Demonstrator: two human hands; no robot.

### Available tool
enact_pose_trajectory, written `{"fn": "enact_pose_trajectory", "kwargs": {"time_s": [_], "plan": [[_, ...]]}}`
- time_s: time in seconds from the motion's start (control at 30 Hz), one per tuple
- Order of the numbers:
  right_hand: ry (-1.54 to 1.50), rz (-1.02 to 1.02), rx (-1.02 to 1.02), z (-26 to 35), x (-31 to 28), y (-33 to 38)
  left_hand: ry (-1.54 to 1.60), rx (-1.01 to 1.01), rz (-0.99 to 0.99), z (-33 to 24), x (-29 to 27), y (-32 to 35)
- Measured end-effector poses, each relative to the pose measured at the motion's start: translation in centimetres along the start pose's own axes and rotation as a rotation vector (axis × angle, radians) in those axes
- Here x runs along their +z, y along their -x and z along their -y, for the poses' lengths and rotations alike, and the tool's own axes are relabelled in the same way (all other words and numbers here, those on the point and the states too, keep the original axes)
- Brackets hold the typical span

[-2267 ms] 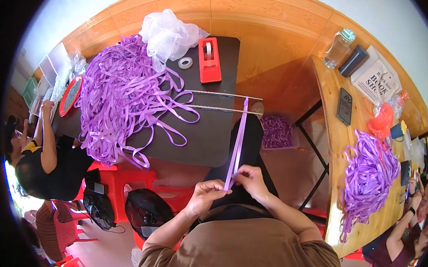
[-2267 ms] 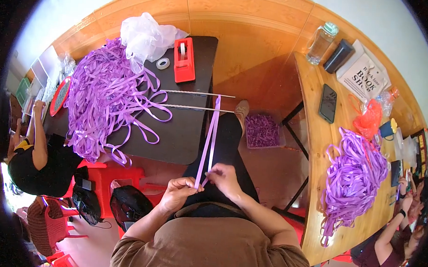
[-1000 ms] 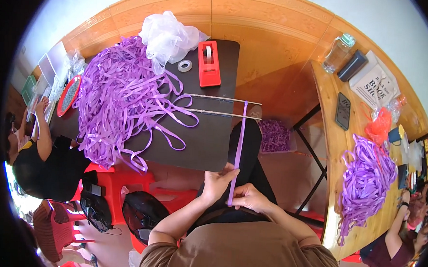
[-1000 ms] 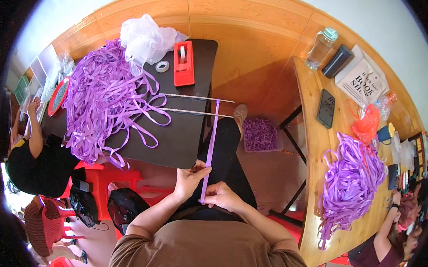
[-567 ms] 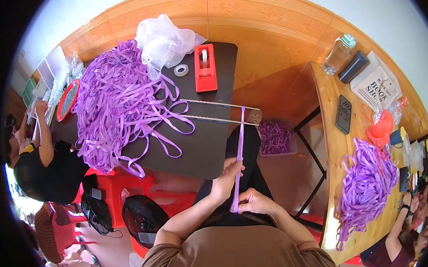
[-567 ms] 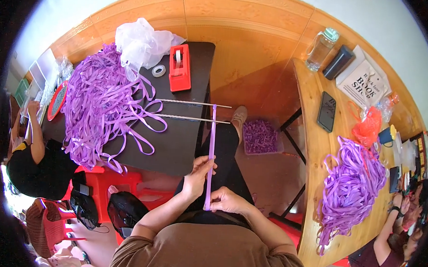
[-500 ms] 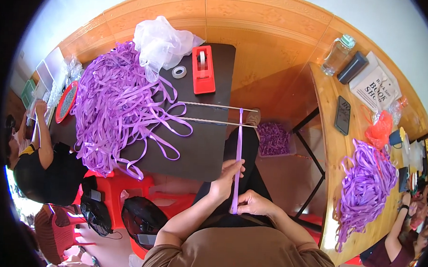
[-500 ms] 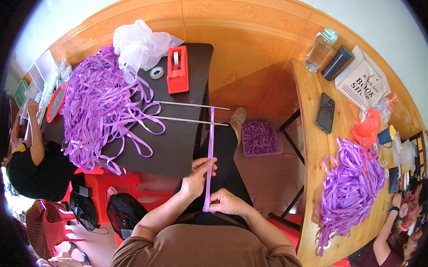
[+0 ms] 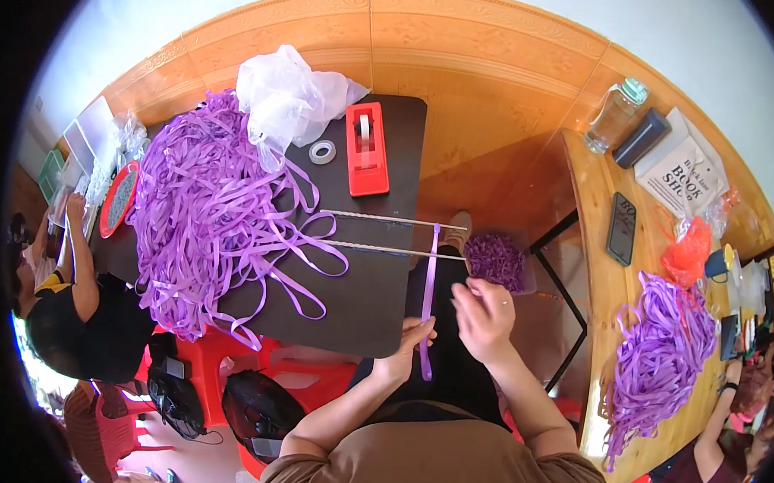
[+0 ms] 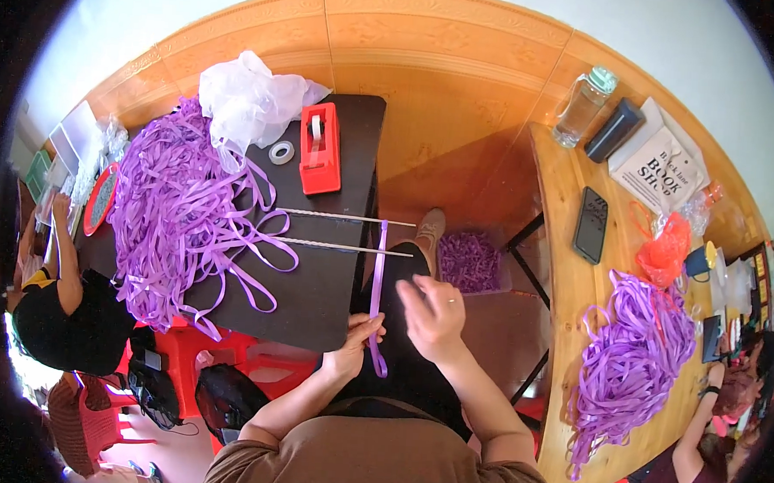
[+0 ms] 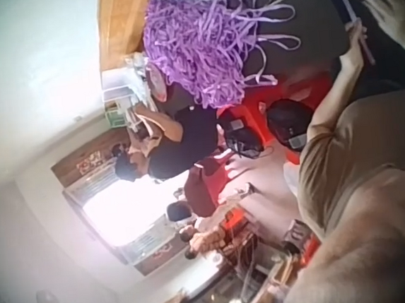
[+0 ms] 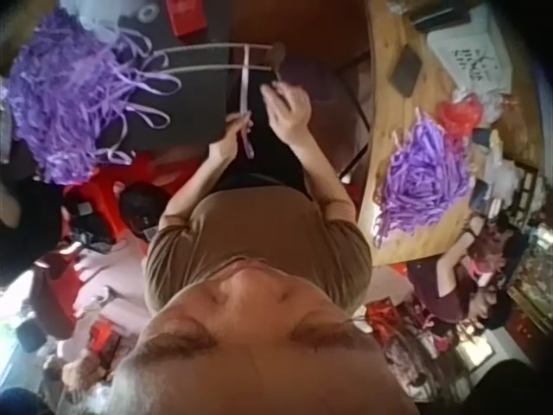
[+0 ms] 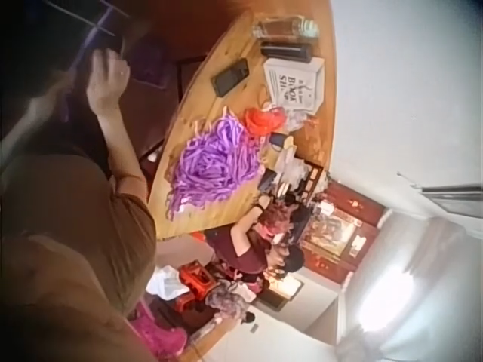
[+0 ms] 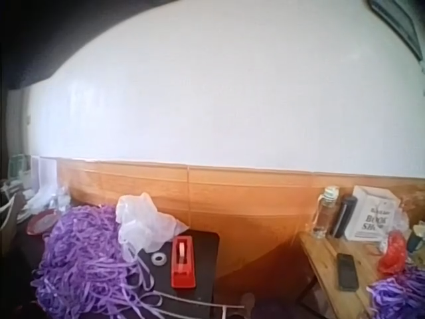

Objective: Preparing purple ribbons by threading them through a wire frame.

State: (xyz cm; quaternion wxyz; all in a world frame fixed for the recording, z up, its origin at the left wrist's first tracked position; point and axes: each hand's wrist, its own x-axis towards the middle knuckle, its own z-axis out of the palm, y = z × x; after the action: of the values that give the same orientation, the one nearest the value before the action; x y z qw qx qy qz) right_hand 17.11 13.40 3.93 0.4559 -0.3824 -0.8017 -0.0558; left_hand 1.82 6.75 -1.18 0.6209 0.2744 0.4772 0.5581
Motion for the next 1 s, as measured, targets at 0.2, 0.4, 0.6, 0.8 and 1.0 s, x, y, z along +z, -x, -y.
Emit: {"fn": "enact_pose_trajectory", "kwargs": {"time_s": [0.2,0.4,0.6,0.8,1.0], "plan": [[0.14,-0.013,-0.414,-1.1,2.9,-1.8,0.052,0.03,0.033,0.1,0.0,0.0],[0.16,0.0,-0.513,-1.2,3.3,-1.6,0.116,0.056,0.048,0.6,-0.4,0.0],[0.068,0.026,-0.448,-0.3,3.0,-2.2,0.171,0.105,0.003,0.1,-0.1,0.9],[-0.024,-0.016,-0.365,0.7,2.6,-2.7,0.172,-0.095,0.073,0.1,-1.2,1.8],[-0.202,-0.01,-0.159,0.9,1.0,-6.0,0.484,-0.172,0.091,-0.8,-0.4,1.3]]}}
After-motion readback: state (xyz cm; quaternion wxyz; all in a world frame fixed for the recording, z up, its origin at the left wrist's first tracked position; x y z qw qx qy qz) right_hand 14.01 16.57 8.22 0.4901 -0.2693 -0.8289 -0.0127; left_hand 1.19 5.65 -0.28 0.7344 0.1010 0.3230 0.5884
